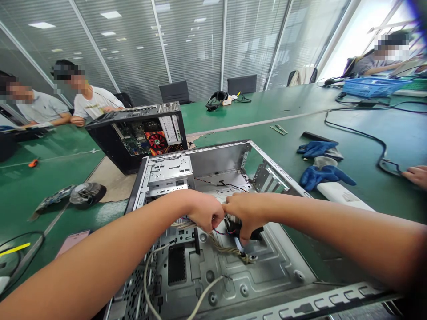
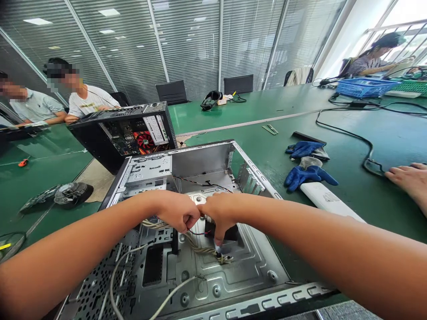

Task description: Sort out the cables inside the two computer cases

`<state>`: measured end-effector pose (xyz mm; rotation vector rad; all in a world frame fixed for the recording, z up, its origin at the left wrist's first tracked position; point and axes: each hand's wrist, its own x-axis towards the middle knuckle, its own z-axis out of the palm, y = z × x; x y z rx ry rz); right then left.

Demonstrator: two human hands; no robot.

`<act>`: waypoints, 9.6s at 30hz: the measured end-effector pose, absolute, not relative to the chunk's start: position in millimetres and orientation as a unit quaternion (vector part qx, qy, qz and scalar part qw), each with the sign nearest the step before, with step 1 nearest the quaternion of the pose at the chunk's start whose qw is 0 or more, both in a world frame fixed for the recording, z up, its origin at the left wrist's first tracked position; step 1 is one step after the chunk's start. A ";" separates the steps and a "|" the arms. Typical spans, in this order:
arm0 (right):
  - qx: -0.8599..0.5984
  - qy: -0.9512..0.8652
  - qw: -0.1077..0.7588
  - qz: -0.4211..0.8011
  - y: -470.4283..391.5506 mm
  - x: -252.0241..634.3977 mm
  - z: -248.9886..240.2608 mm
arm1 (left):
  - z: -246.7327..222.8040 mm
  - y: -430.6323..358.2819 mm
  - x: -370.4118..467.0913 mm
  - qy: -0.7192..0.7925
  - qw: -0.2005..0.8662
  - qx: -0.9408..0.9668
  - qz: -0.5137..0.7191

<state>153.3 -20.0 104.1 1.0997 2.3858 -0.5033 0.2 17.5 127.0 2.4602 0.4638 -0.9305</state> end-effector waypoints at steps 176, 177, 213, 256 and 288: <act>0.469 0.729 -0.332 -0.372 12.8 172.3 125.6 | 139.5 48.7 -13.6 0.364 0.214 0.880 0.218; 0.465 0.739 -0.327 -0.363 13.4 172.5 125.0 | 139.3 48.7 -13.1 0.368 0.232 0.876 0.207; 0.496 0.640 -0.336 -0.482 10.2 169.5 127.5 | 136.5 50.0 -15.6 0.304 0.121 0.900 0.288; 0.498 0.735 -0.278 -0.368 11.4 174.3 127.6 | 136.4 48.2 -16.6 0.338 0.233 0.875 0.256; 0.516 0.729 -0.315 -0.322 11.5 175.5 129.5 | 136.9 51.5 -15.1 0.325 0.037 0.925 0.191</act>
